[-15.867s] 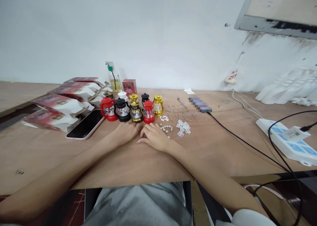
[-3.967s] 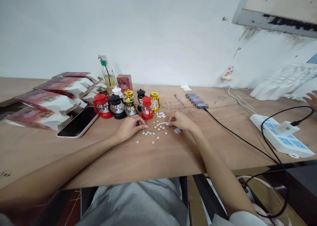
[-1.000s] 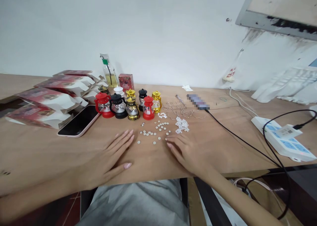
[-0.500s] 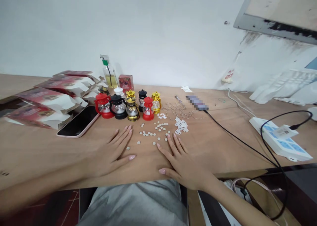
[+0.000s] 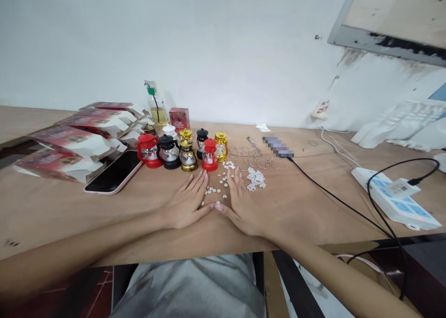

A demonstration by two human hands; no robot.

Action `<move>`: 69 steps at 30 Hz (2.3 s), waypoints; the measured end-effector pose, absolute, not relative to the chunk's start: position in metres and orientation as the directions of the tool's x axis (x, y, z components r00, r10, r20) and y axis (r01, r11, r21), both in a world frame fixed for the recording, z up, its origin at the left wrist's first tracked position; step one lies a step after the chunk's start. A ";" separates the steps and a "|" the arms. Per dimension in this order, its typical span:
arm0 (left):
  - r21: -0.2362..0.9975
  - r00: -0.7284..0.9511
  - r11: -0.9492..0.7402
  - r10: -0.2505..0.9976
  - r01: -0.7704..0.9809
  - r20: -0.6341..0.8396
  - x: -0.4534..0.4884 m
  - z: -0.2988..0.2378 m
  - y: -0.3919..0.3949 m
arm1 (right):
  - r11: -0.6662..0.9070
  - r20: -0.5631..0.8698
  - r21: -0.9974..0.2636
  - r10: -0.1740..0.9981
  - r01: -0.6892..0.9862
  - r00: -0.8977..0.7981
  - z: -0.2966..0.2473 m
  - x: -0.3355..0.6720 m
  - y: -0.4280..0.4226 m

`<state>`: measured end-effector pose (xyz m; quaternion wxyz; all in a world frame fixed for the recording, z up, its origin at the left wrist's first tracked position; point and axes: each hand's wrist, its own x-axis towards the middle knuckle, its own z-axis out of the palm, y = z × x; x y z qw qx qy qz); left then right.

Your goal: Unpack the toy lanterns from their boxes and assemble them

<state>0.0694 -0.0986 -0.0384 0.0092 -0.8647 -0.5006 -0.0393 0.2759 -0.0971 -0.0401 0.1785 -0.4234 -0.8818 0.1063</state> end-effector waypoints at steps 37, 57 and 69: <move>0.143 0.596 -0.608 0.793 0.781 0.122 0.137 -0.046 -0.045 | 0.232 0.233 -0.963 0.972 0.136 -0.007 -0.068 0.271 -0.041; 0.218 0.630 -0.635 0.770 0.741 0.101 0.143 -0.038 -0.038 | 0.201 0.201 -0.980 0.977 0.003 0.065 -0.065 0.271 -0.042; 0.246 0.865 -0.852 0.494 0.461 0.088 0.068 -0.027 -0.109 | 0.185 0.185 -0.983 0.983 0.020 0.011 -0.060 0.266 -0.052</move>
